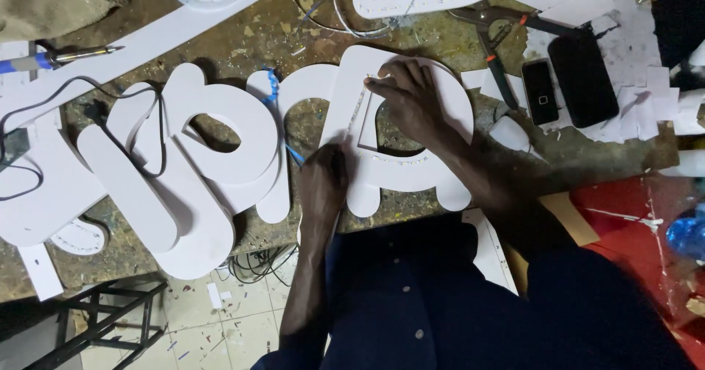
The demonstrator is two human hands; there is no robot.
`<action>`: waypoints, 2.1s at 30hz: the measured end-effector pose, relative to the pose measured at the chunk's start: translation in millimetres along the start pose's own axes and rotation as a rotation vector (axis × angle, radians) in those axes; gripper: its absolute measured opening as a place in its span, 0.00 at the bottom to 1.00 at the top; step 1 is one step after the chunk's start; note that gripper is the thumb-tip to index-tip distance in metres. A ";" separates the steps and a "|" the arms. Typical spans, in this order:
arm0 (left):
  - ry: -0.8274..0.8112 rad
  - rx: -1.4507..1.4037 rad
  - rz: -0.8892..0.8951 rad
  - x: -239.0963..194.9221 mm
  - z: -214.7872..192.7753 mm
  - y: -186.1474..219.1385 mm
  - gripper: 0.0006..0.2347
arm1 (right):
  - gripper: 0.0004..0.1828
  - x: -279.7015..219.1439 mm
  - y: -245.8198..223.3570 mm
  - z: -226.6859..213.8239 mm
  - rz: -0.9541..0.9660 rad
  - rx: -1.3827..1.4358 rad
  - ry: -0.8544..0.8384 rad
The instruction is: Attaching a flexible LED strip to a white sign letter by peeling the adhesive backing and pressing it onto the surface.
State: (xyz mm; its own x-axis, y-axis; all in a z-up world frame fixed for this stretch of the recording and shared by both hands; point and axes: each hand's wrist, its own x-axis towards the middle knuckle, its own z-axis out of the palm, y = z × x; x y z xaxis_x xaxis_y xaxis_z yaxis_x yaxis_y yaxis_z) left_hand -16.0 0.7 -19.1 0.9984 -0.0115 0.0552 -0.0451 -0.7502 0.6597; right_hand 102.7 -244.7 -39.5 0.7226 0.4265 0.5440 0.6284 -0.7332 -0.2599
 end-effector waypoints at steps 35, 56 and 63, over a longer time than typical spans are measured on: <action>0.029 0.014 0.280 -42.2 3.3 -11.0 0.22 | 0.43 -4.1 -20.1 -15.7 -0.061 -0.135 -0.065; 0.121 0.197 0.242 -45.9 16.0 -13.3 0.19 | 0.31 -16.2 -51.3 -23.5 -0.104 0.110 -0.074; 0.091 0.175 0.197 -44.3 16.0 -12.5 0.22 | 0.46 -63.7 -125.3 -57.2 0.000 0.082 -0.190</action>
State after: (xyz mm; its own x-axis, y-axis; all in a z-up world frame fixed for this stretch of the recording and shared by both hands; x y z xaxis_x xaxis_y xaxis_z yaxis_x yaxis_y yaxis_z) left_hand -59.1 0.1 -41.8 0.9633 -0.1152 0.2423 -0.2240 -0.8423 0.4903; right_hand -38.5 -210.3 4.1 0.7589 0.5246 0.3857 0.6443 -0.6909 -0.3279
